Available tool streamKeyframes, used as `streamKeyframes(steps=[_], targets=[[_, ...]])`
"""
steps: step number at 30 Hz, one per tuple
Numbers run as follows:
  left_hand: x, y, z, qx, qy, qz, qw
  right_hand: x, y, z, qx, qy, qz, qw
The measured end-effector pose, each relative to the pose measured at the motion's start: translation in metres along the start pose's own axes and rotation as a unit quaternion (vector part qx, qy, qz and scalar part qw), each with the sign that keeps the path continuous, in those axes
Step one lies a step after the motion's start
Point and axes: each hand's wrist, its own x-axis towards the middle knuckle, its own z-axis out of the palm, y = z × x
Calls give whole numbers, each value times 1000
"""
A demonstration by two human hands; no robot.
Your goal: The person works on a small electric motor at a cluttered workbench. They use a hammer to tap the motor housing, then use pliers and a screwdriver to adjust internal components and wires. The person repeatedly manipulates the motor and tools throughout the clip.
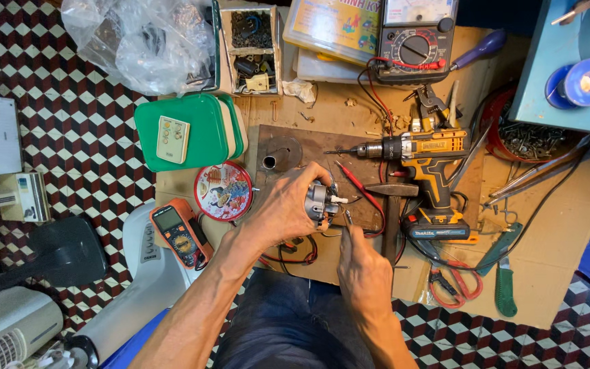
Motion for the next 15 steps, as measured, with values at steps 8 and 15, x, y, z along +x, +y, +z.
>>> streamKeyframes(steps=[8, 15], targets=[[2, 3, 0, 1, -21, -6, 1000, -3, -4, -7, 26, 46, -34, 998], [1, 2, 1, 2, -29, -15, 999, 3, -10, -6, -38, 1, 29, 999]])
